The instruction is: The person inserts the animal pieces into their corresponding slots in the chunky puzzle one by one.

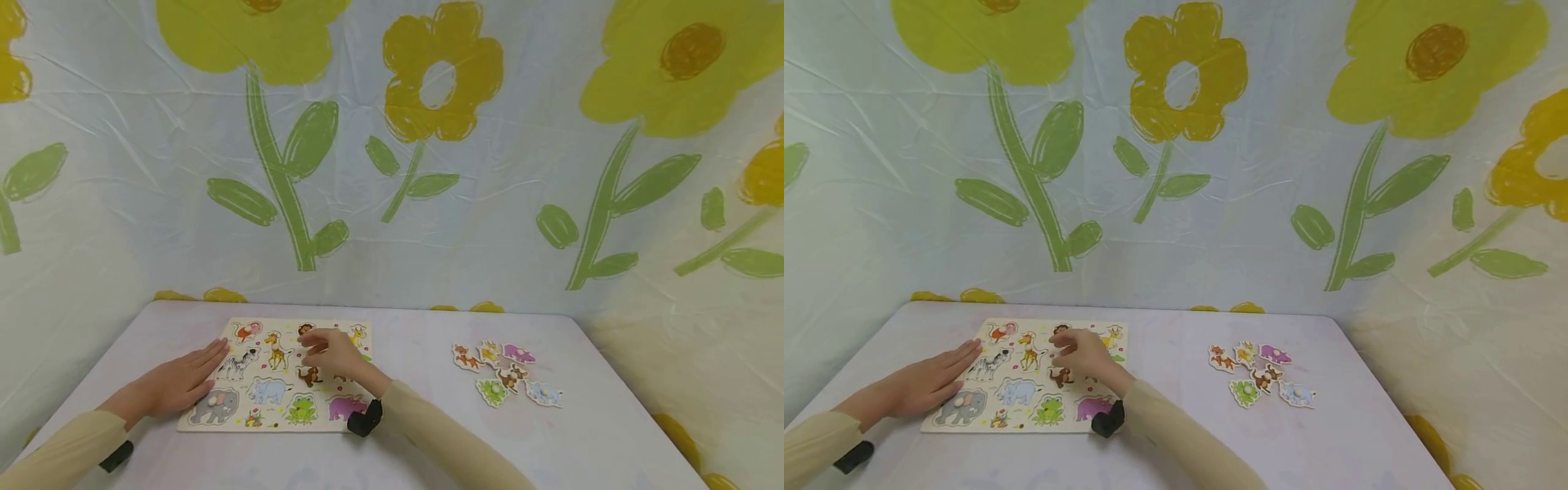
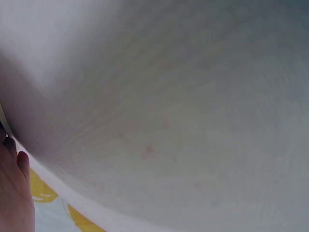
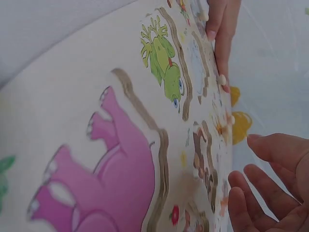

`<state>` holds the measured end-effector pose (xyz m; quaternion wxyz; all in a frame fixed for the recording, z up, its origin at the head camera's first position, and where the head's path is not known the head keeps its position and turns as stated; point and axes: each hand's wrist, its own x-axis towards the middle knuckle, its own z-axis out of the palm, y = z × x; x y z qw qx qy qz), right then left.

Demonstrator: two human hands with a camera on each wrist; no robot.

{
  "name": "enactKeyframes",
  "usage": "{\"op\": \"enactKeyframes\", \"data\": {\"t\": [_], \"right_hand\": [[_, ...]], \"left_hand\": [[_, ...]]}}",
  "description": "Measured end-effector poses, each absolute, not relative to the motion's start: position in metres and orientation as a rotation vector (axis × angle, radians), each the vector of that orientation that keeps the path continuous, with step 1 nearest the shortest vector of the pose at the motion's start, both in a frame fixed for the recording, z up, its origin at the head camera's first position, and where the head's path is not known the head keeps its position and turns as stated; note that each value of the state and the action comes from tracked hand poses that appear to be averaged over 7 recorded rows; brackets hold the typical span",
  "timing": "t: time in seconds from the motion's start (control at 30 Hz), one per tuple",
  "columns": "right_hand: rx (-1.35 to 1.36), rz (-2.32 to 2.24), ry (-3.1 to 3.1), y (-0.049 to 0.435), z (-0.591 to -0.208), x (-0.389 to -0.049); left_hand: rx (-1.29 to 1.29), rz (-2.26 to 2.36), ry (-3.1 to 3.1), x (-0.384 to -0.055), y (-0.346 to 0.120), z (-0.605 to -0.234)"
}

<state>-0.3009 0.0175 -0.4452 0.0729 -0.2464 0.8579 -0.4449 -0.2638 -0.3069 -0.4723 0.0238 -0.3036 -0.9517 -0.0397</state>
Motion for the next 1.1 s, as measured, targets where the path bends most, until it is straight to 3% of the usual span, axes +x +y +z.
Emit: {"op": "enactKeyframes", "data": {"t": [1.1], "right_hand": [[-0.739,-1.369,2.695,0.117,-0.442,-0.275]], "left_hand": [[-0.929,-0.113,-2.873,-0.262,-0.305,-0.478]]}}
